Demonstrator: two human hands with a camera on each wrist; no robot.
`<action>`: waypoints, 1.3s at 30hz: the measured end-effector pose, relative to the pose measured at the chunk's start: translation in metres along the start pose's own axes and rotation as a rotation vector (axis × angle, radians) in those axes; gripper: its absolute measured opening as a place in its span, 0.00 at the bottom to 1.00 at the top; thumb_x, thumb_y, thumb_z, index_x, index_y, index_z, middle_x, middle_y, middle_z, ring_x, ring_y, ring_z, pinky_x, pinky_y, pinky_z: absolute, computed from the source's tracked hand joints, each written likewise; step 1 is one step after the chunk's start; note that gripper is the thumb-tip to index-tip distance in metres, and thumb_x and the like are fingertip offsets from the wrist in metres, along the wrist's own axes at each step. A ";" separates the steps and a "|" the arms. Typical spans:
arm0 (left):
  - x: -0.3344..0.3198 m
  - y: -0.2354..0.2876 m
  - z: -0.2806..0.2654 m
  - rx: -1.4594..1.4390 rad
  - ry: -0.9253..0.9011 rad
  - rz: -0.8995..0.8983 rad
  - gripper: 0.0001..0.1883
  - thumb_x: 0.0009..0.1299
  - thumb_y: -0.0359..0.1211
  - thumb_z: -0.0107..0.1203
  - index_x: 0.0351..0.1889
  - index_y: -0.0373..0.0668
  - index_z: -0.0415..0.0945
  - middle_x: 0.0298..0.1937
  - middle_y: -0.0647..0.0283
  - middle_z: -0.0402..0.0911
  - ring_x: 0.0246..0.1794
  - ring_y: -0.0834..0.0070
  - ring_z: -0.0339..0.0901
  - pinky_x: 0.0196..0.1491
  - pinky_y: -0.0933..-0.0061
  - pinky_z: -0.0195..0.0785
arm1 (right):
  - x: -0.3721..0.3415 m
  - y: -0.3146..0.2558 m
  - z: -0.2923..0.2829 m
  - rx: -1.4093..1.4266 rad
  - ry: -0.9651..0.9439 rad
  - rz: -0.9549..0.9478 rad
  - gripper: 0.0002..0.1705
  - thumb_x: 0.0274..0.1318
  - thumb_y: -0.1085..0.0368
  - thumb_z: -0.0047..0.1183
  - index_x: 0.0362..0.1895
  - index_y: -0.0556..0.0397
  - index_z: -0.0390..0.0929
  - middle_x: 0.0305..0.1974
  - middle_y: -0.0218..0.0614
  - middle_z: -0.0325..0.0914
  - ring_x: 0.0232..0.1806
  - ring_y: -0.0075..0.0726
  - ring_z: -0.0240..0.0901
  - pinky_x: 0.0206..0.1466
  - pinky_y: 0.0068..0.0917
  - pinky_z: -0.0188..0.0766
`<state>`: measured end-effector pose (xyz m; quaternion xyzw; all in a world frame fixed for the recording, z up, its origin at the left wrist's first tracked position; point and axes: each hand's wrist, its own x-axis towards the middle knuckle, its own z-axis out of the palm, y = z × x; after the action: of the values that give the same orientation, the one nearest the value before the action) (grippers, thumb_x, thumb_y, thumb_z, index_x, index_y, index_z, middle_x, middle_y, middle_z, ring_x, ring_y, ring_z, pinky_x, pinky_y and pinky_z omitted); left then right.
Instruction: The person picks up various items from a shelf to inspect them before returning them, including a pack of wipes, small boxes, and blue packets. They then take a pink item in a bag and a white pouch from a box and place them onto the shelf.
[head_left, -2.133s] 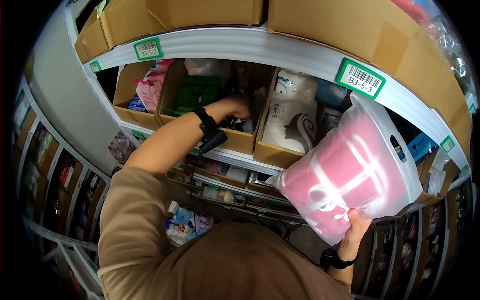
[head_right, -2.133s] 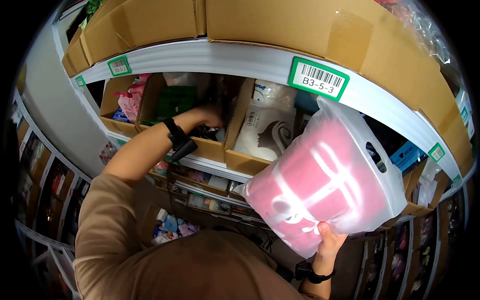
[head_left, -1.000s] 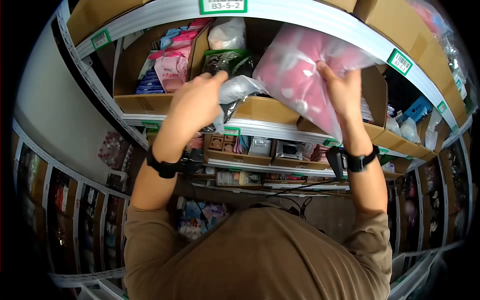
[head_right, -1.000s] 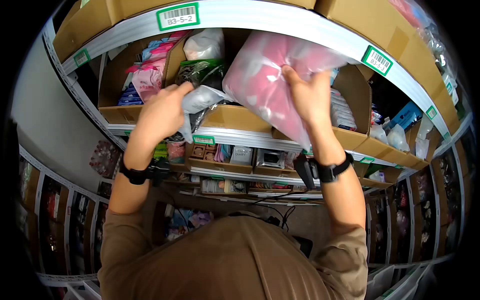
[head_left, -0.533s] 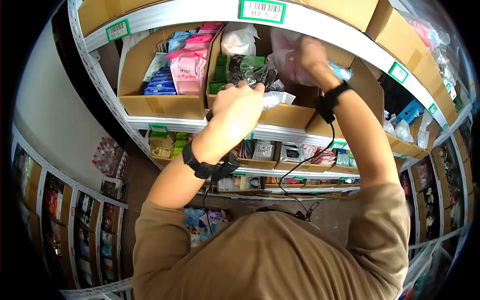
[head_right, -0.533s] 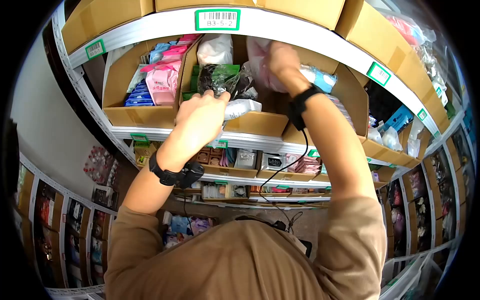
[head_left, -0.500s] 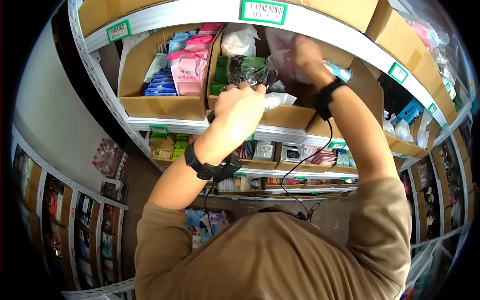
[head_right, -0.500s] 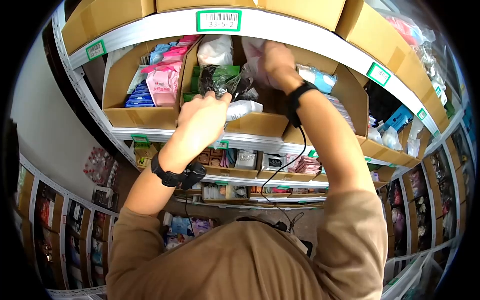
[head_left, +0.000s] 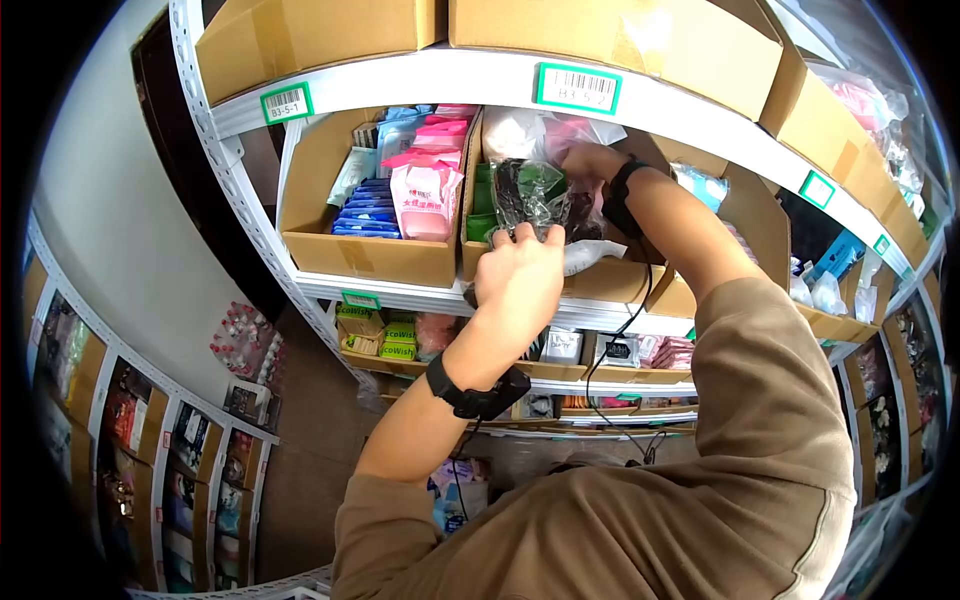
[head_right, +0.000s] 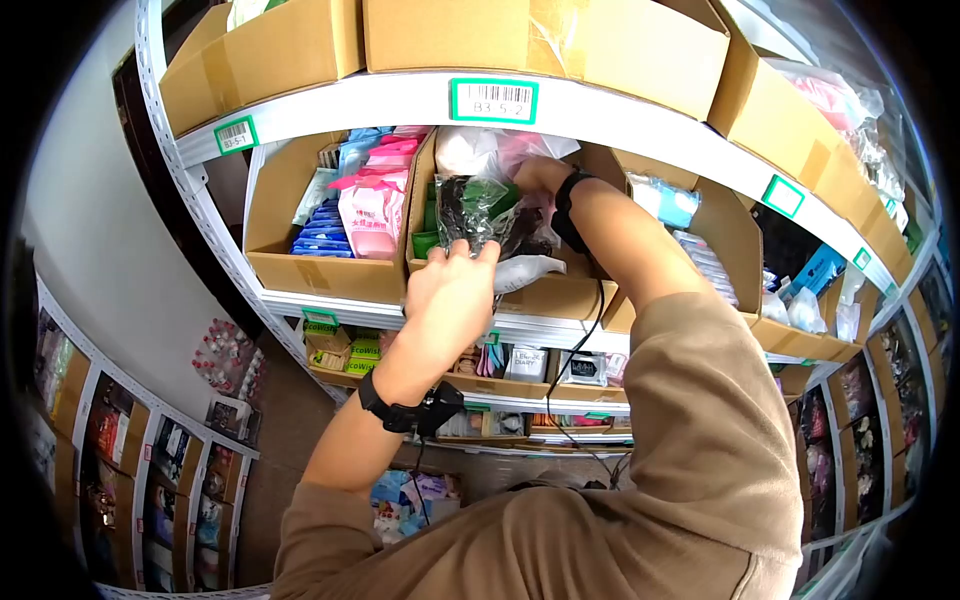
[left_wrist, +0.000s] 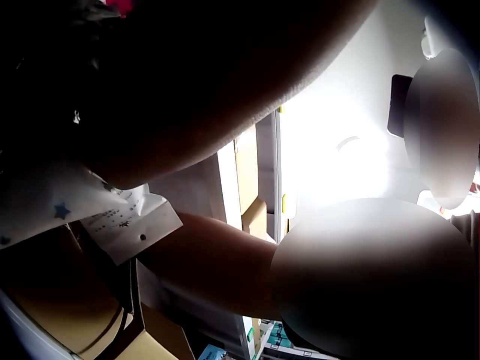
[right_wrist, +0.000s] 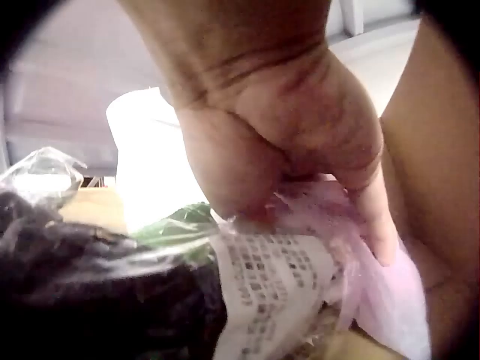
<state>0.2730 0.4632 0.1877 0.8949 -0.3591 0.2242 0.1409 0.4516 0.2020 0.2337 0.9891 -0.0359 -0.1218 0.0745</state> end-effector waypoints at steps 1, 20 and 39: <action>-0.002 -0.002 0.000 0.002 -0.002 0.000 0.19 0.58 0.28 0.57 0.50 0.44 0.76 0.45 0.51 0.80 0.45 0.54 0.81 0.37 0.57 0.80 | -0.009 -0.006 -0.006 -0.179 -0.056 -0.171 0.31 0.46 0.46 0.59 0.53 0.50 0.82 0.52 0.43 0.82 0.54 0.48 0.78 0.55 0.45 0.73; 0.045 0.067 0.022 -0.632 0.160 0.069 0.24 0.57 0.24 0.58 0.54 0.46 0.73 0.49 0.51 0.77 0.46 0.45 0.78 0.46 0.50 0.74 | -0.281 -0.008 0.061 0.854 0.567 -0.359 0.51 0.56 0.49 0.64 0.72 0.61 0.49 0.65 0.60 0.62 0.67 0.55 0.63 0.68 0.42 0.63; 0.139 0.051 0.060 -0.565 -0.457 -0.102 0.35 0.62 0.42 0.62 0.65 0.34 0.68 0.61 0.46 0.77 0.60 0.61 0.74 0.62 0.66 0.66 | -0.269 0.026 0.118 0.277 0.898 -0.498 0.37 0.59 0.48 0.56 0.64 0.60 0.66 0.64 0.52 0.66 0.68 0.55 0.61 0.73 0.58 0.48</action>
<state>0.3447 0.3218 0.2107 0.8645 -0.3841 -0.0970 0.3094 0.1608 0.1839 0.1885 0.9230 0.2197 0.3057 -0.0801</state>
